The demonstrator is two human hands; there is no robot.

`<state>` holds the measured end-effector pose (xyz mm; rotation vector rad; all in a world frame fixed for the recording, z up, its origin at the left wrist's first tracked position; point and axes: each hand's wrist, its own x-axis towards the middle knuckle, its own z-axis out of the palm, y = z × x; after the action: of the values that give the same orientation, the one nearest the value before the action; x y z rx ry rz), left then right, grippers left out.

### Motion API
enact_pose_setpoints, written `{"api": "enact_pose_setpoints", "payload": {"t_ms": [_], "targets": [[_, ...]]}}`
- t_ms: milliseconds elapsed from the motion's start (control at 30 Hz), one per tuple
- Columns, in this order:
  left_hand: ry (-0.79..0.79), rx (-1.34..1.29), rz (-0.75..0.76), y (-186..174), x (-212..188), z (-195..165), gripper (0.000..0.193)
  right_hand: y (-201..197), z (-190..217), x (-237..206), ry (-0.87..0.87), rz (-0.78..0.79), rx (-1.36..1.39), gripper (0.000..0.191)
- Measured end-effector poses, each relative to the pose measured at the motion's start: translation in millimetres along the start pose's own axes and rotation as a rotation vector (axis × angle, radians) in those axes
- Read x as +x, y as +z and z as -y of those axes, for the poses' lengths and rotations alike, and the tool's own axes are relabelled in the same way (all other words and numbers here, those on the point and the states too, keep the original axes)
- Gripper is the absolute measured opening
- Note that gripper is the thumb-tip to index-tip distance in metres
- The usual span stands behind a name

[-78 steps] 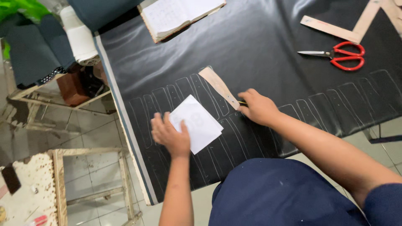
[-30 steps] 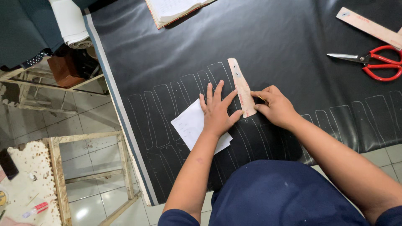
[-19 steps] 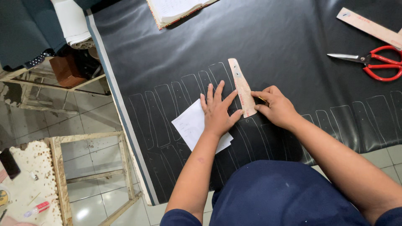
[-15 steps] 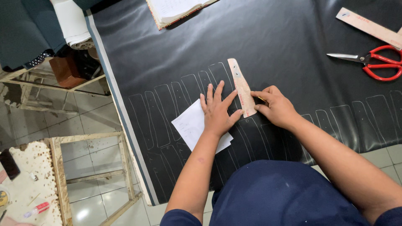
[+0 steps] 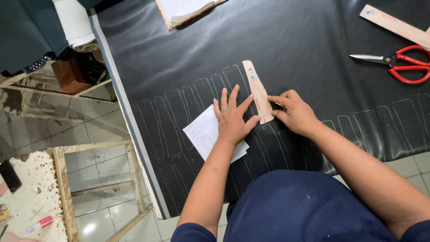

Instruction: The person places a paper pattern piece on a sheet of leather on a dark cutting table, holds it steady, and traces around it with a marking pen. They then move the marked piece aside, stack finished pattern pieces with others, and continue marking additional pieces.

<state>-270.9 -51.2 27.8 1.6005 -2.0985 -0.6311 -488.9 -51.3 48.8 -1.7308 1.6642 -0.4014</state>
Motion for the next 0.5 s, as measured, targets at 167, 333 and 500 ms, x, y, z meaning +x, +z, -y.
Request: {"api": "enact_pose_setpoints", "payload": {"t_ms": [167, 333, 500], "targets": [[0.002, 0.006, 0.002, 0.4, -0.4, 0.1, 0.063, 0.2, -1.0, -1.0, -0.023, -0.010, 0.007, 0.047], [0.008, 0.023, 0.023, 0.8, 0.6, 1.1, 0.064, 0.9, -2.3, -1.4, -0.015, -0.005, -0.004, 0.047], [0.006, 0.041, 0.034, 1.2, 0.8, 1.3, 0.064, 2.6, -3.2, -2.1, -0.036, -0.026, -0.013, 0.047]]}}
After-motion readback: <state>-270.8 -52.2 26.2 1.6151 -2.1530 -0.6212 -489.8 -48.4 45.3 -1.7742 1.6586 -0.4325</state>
